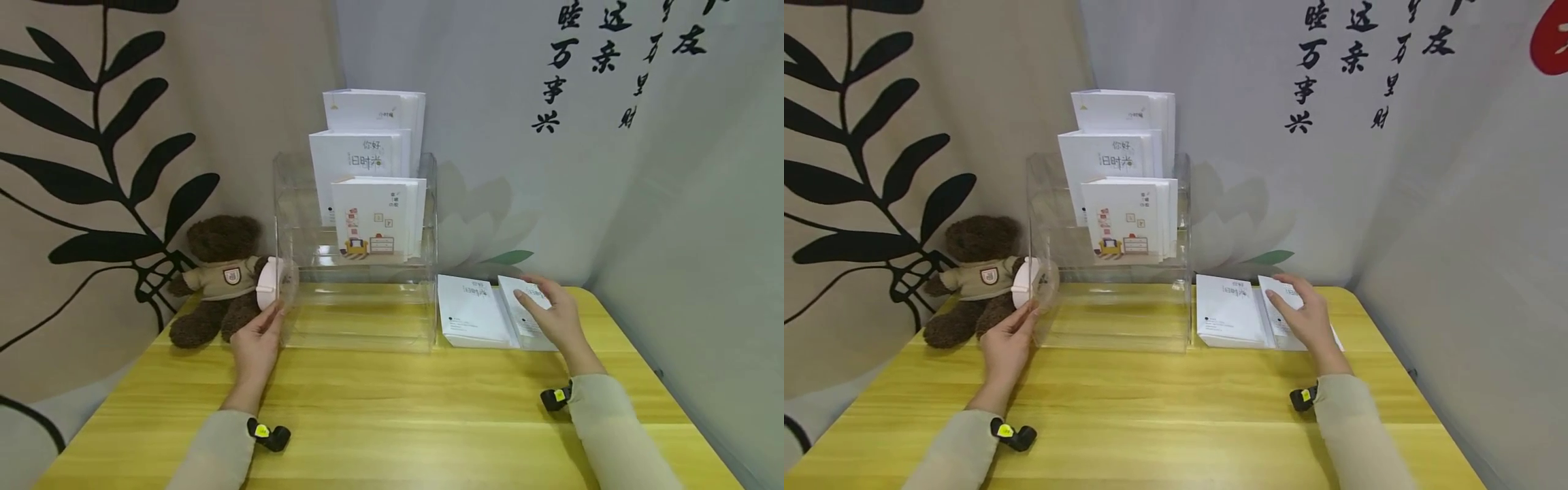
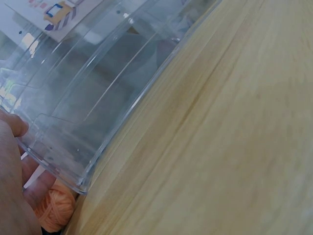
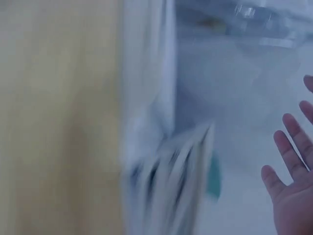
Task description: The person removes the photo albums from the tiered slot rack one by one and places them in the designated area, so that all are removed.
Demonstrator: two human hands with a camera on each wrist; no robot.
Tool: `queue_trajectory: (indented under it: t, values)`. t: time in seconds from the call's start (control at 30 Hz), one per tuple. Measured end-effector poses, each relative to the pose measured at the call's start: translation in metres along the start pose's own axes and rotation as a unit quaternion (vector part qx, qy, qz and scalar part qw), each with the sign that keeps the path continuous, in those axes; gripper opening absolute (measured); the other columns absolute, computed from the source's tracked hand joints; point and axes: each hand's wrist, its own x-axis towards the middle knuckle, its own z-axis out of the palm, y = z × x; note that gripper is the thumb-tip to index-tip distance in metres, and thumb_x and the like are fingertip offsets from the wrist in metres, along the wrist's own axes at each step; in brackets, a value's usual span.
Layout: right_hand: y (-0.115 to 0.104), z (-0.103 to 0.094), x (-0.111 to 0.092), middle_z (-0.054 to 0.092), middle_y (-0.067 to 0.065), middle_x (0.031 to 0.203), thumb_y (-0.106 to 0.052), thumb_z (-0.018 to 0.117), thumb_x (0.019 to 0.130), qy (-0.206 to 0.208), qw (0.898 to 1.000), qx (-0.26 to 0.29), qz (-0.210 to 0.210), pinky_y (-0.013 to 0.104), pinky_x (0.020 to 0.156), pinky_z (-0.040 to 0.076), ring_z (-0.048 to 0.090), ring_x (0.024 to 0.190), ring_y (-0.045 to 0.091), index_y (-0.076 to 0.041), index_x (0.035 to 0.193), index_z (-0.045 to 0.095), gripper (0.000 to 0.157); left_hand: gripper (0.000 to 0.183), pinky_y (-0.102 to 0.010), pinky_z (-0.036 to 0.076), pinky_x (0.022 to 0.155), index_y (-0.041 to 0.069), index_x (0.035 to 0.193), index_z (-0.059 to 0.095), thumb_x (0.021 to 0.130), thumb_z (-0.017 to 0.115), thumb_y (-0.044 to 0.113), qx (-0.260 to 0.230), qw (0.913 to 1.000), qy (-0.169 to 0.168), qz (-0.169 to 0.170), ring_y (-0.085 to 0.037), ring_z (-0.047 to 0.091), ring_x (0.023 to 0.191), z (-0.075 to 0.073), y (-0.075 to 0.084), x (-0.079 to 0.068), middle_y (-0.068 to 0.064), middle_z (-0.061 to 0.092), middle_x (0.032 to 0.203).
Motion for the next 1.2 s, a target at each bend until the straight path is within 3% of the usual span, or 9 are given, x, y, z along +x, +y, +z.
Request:
queue_trajectory:
  t: [0.17,0.4,0.57,0.73,0.93,1.2]
  values:
    - [-0.046,0.028,0.023,0.063,0.011,0.132,-0.008,0.069,0.096,-0.002,0.992,0.103,-0.066,0.03,0.113,0.036,0.052,0.13,0.017,-0.005,0.13,0.066,0.034,0.026,-0.004,0.046,0.069,0.021,0.118,0.077,0.092,0.077,0.023,-0.011,0.9999,-0.007,0.0,0.019,0.06,0.082,-0.001,-0.002,0.0,0.0,0.075,0.109]
    - [-0.136,0.055,0.065,0.058,0.025,0.134,0.007,0.062,0.095,-0.033,0.976,0.164,-0.138,0.042,0.114,0.036,0.049,0.133,0.034,0.01,0.127,0.06,0.032,0.027,-0.005,0.048,0.069,0.023,0.119,0.077,0.092,0.077,0.027,-0.009,0.9999,-0.005,-0.009,0.013,0.063,0.083,-0.003,-0.004,-0.001,0.001,0.076,0.108]
    - [-0.169,0.072,0.103,0.05,0.027,0.142,0.007,0.063,0.095,-0.062,0.965,0.212,-0.14,0.052,0.115,0.031,0.043,0.138,0.035,0.011,0.132,0.054,0.038,0.028,-0.006,0.047,0.067,0.024,0.118,0.078,0.092,0.076,0.035,0.003,0.9999,-0.006,-0.015,0.011,0.063,0.08,-0.004,-0.003,-0.002,0.0,0.077,0.103]
    - [-0.188,0.084,0.132,0.05,0.023,0.145,0.002,0.067,0.094,-0.077,0.957,0.263,-0.093,0.05,0.113,0.037,0.045,0.137,0.037,0.006,0.14,0.049,0.05,0.028,-0.007,0.048,0.067,0.024,0.119,0.077,0.092,0.076,0.034,-0.002,0.9998,-0.009,-0.017,0.01,0.064,0.082,-0.001,-0.002,-0.001,0.001,0.076,0.105]
    - [-0.189,0.103,0.152,0.057,0.026,0.132,-0.001,0.07,0.094,-0.091,0.939,0.327,-0.059,0.049,0.093,0.054,0.06,0.118,0.038,-0.001,0.144,0.049,0.054,0.028,-0.007,0.048,0.068,0.026,0.12,0.076,0.093,0.075,0.033,-0.012,0.9998,-0.009,-0.015,0.01,0.065,0.084,0.0,-0.001,-0.001,0.005,0.076,0.107]
    - [-0.179,0.118,0.163,0.063,0.016,0.12,-0.008,0.074,0.092,-0.062,0.939,0.335,-0.045,0.042,0.082,0.058,0.067,0.1,0.024,-0.014,0.137,0.059,0.048,0.029,-0.007,0.049,0.068,0.027,0.122,0.075,0.094,0.074,0.033,-0.009,0.9992,-0.021,-0.033,0.005,0.067,0.086,-0.003,0.001,-0.003,0.005,0.076,0.108]
